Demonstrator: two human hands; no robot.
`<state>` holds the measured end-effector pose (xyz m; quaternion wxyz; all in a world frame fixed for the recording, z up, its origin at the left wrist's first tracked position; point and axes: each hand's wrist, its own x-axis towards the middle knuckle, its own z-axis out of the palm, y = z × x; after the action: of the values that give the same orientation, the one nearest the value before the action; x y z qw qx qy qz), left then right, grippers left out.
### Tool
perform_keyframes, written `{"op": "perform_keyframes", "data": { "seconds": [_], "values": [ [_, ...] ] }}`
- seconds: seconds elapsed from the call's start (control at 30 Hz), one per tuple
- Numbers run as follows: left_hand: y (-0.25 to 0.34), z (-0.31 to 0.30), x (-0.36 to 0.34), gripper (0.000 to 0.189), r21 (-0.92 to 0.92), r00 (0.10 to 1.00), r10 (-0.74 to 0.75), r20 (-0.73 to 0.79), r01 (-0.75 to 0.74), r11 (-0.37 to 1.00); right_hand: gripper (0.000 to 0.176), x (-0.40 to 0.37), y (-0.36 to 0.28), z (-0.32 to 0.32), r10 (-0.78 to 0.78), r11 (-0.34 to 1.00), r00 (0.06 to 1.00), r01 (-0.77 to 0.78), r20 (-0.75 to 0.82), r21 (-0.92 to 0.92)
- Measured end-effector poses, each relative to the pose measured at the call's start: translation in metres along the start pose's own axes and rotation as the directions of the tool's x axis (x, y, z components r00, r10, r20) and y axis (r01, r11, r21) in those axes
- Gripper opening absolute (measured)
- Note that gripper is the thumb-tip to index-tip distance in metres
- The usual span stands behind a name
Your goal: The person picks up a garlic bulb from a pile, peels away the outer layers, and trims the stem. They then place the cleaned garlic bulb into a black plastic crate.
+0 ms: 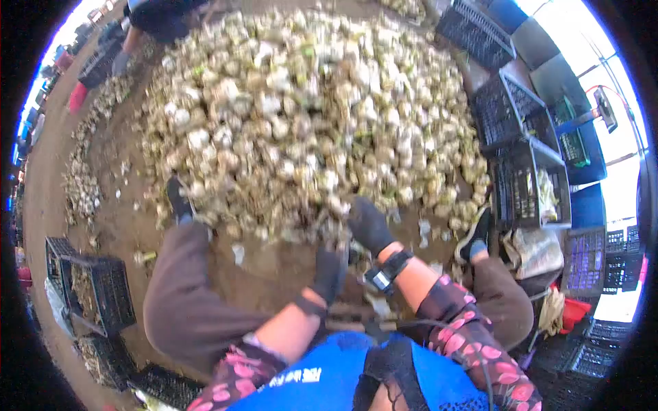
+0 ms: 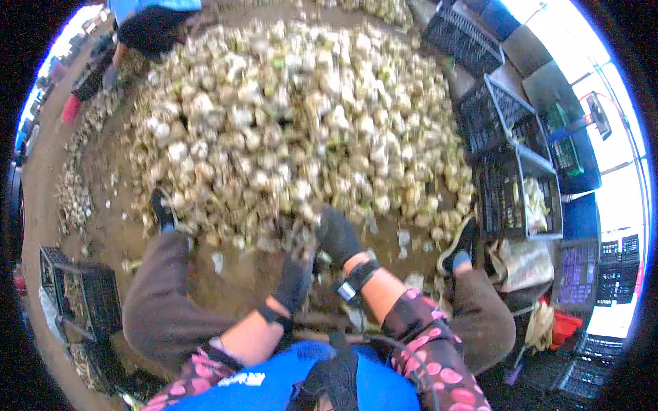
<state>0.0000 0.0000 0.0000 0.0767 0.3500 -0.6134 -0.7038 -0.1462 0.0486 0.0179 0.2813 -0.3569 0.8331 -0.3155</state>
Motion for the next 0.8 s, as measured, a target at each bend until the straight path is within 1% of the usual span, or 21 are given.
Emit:
{"op": "perform_keyframes", "data": {
  "seconds": [0.03,0.07,0.1,0.17,0.23,0.27,0.3,0.33,0.37,0.4,0.43,0.47,0.5,0.53,0.57,0.6,0.63,0.67,0.7,0.77,0.8],
  "values": [
    [-0.004,0.005,-0.011,0.034,-0.067,0.984,0.166,-0.062,-0.17,0.983,0.042,0.012,0.01,0.016,-0.207,0.978,0.969,0.201,-0.136,-0.056],
    [0.0,0.009,-0.016,0.034,-0.049,0.977,0.19,-0.095,-0.195,0.98,0.041,0.025,0.01,0.026,-0.172,0.974,0.979,0.153,-0.105,-0.17],
    [0.02,-0.01,0.001,0.033,-0.011,0.968,0.209,-0.14,-0.212,0.977,0.05,0.073,0.013,0.04,-0.369,0.91,0.919,0.328,-0.136,-0.255],
    [-0.022,-0.031,0.02,0.034,0.174,0.991,0.122,0.062,-0.131,0.976,0.061,0.09,-0.017,0.039,-0.194,0.927,0.98,0.166,-0.052,-0.336],
    [-0.068,-0.034,0.048,0.038,-0.213,0.982,-0.119,0.143,0.148,0.966,0.071,0.098,-0.019,0.026,-0.147,0.921,0.989,0.134,-0.007,-0.365],
    [-0.095,-0.03,0.064,0.04,-0.291,0.991,-0.125,0.045,0.133,0.948,0.071,0.103,-0.026,0.023,-0.168,0.917,0.986,0.148,-0.02,-0.371],
    [-0.076,-0.034,0.06,0.04,-0.295,0.993,-0.111,0.042,0.118,0.948,0.069,0.105,-0.03,0.023,-0.066,0.866,0.998,0.059,0.004,-0.497],
    [-0.038,-0.04,0.043,0.041,-0.004,0.984,-0.105,0.147,0.107,0.994,0.067,0.101,-0.032,0.023,0.047,0.79,0.999,-0.029,0.012,-0.613],
    [-0.017,-0.043,0.031,0.041,0.285,0.96,-0.131,0.246,0.058,0.957,0.067,0.098,-0.023,0.027,0.043,0.786,0.999,-0.028,0.009,-0.618],
    [-0.036,-0.038,0.03,0.039,0.141,0.972,0.161,0.17,-0.186,0.972,0.065,0.098,-0.002,0.031,0.022,0.819,0.994,-0.081,-0.11,-0.568],
    [-0.026,-0.038,0.022,0.039,0.137,0.973,0.168,0.161,-0.19,0.972,0.064,0.094,0.014,0.031,0.005,0.852,0.974,-0.122,-0.225,-0.509],
    [-0.003,-0.04,0.008,0.039,0.218,0.943,0.273,0.189,-0.311,0.925,0.065,0.08,0.022,0.022,-0.041,0.939,0.936,-0.083,-0.35,-0.333],
    [0.015,-0.039,-0.001,0.038,0.293,0.902,0.367,0.227,-0.422,0.858,0.065,0.056,-0.006,-0.007,0.222,0.97,0.936,-0.24,-0.274,-0.032],
    [0.022,-0.022,0.002,0.035,-0.397,0.982,-0.121,0.145,0.17,0.902,0.06,0.05,0.011,-0.009,0.213,0.974,0.919,-0.225,-0.332,0.003],
    [0.025,-0.022,0.006,0.035,-0.399,0.982,-0.114,0.151,0.166,0.902,0.055,0.045,0.027,-0.011,0.207,0.977,0.894,-0.209,-0.397,0.039],
    [0.026,-0.021,0.011,0.035,-0.372,0.969,-0.151,0.193,0.215,0.903,0.05,0.028,0.022,-0.019,0.238,0.951,0.91,-0.147,-0.34,0.272],
    [0.029,-0.018,0.011,0.034,-0.341,0.953,-0.19,0.234,0.263,0.903,0.045,-0.001,0.004,-0.03,0.252,0.866,0.926,-0.088,-0.28,0.492],
    [0.036,-0.015,0.005,0.028,-0.451,0.98,-0.092,0.176,0.164,0.877,0.042,-0.033,-0.03,-0.04,0.229,0.796,0.952,-0.062,-0.204,0.602],
    [0.037,-0.012,0.004,0.028,-0.447,0.979,-0.088,0.185,0.164,0.879,0.042,-0.054,-0.039,-0.04,0.232,0.796,0.949,-0.059,-0.214,0.603],
    [0.036,-0.009,0.008,0.028,-0.414,0.97,0.124,0.211,-0.026,0.91,0.044,-0.086,-0.044,-0.036,-0.018,0.939,0.912,0.156,-0.411,0.305],
    [0.039,-0.002,0.006,0.029,-0.377,0.972,0.102,0.213,-0.015,0.926,0.048,-0.096,-0.043,-0.039,0.012,0.922,0.925,0.136,-0.379,0.363]
  ]
}}
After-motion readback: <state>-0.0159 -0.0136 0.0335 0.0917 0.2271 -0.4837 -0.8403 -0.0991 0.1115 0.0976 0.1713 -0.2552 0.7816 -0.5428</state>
